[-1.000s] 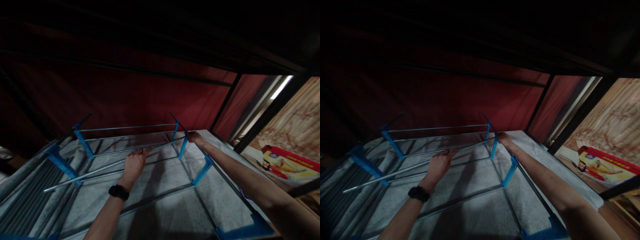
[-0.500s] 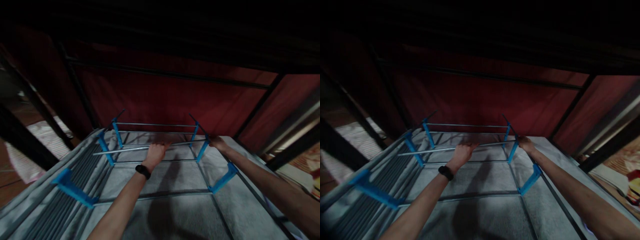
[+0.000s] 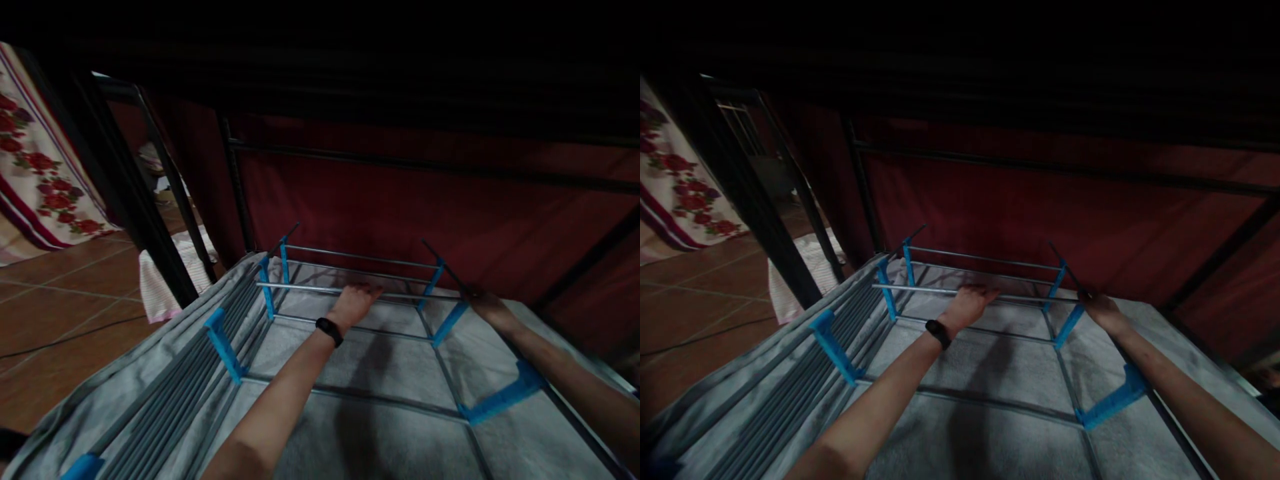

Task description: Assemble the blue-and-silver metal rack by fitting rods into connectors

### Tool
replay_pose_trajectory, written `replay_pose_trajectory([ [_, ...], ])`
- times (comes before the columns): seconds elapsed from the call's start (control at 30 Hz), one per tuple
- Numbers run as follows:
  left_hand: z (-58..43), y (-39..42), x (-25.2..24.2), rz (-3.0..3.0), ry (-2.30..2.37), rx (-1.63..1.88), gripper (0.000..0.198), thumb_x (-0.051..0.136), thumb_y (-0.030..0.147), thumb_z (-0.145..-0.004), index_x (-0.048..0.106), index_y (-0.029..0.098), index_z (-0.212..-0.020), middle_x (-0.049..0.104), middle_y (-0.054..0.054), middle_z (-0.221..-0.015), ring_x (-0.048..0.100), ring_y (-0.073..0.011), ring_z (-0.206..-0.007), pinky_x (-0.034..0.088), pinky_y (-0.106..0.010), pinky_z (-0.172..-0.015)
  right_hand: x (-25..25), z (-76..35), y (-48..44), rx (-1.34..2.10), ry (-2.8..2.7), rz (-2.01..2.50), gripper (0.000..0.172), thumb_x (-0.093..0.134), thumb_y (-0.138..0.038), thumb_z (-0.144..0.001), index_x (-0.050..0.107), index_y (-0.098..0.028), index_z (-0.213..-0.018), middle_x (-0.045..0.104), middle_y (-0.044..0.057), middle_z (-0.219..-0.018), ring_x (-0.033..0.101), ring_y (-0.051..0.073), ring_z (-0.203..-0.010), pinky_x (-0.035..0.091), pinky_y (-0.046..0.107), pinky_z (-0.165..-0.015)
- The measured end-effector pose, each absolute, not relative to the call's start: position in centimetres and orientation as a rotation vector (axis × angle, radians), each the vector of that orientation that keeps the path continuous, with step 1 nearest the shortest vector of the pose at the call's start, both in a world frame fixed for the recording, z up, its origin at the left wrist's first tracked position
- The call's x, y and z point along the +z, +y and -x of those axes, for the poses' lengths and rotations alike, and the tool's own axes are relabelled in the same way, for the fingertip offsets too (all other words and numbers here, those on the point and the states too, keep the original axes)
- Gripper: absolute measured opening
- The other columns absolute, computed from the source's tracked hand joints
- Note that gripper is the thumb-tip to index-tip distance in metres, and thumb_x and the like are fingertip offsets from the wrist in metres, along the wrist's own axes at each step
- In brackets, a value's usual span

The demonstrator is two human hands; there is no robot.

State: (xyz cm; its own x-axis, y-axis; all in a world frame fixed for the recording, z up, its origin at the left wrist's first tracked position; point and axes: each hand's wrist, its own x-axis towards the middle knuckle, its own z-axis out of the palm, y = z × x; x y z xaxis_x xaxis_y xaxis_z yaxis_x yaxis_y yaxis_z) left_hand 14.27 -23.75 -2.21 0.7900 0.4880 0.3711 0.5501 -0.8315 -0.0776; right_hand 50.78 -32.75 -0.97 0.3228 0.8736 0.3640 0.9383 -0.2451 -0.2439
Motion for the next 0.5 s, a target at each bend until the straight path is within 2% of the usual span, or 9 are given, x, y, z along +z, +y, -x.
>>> replay_pose_trajectory([
  [0.1,-14.5,-23.8,-2.3,2.78,-0.82,-0.508,0.043,0.046,0.014,-0.098,0.056,0.02,-0.14,0.07,-0.013,-0.111,0.067,-0.0228,-0.104,0.052,-0.035,-0.087,0.5,-46.7,-32.0,-0.318,-1.706,2.074,0.047,0.042,-0.029,-0.094,0.062,-0.015,-0.135,0.062,0.018,-0.139,0.06,0.032,-0.129,0.048,0.045,-0.11],
  [0.17,-14.7,-23.7,-2.3,2.762,-0.826,-0.515,0.041,0.045,0.013,-0.099,0.057,0.015,-0.138,0.07,-0.015,-0.113,0.068,-0.0236,-0.104,0.053,-0.036,-0.087,1.1,-42.8,-31.2,-0.314,-1.894,1.908,0.049,0.041,-0.026,-0.095,0.06,-0.017,-0.139,0.06,0.014,-0.143,0.055,0.028,-0.135,0.042,0.041,-0.116],
  [0.37,-15.3,-22.8,-2.2,2.8,-0.895,-0.532,0.03,0.044,0.009,-0.097,0.066,0.01,-0.119,0.069,-0.017,-0.116,0.068,-0.0248,-0.105,0.054,-0.038,-0.09,0.8,-32.3,-28.3,-0.072,-2.349,1.659,0.047,0.043,-0.016,-0.094,0.063,-0.021,-0.136,0.063,0.012,-0.14,0.057,0.028,-0.131,0.032,0.051,-0.119],
  [0.5,-15.2,-22.5,-2.1,2.844,-0.968,-0.505,0.029,0.045,0.007,-0.096,0.069,0.01,-0.114,0.069,-0.017,-0.116,0.068,-0.025,-0.107,0.055,-0.039,-0.092,-0.2,-30.3,-26.1,0.109,-2.299,1.709,0.041,0.049,-0.015,-0.093,0.066,-0.02,-0.13,0.067,0.013,-0.134,0.06,0.028,-0.126,0.038,0.045,-0.114],
])
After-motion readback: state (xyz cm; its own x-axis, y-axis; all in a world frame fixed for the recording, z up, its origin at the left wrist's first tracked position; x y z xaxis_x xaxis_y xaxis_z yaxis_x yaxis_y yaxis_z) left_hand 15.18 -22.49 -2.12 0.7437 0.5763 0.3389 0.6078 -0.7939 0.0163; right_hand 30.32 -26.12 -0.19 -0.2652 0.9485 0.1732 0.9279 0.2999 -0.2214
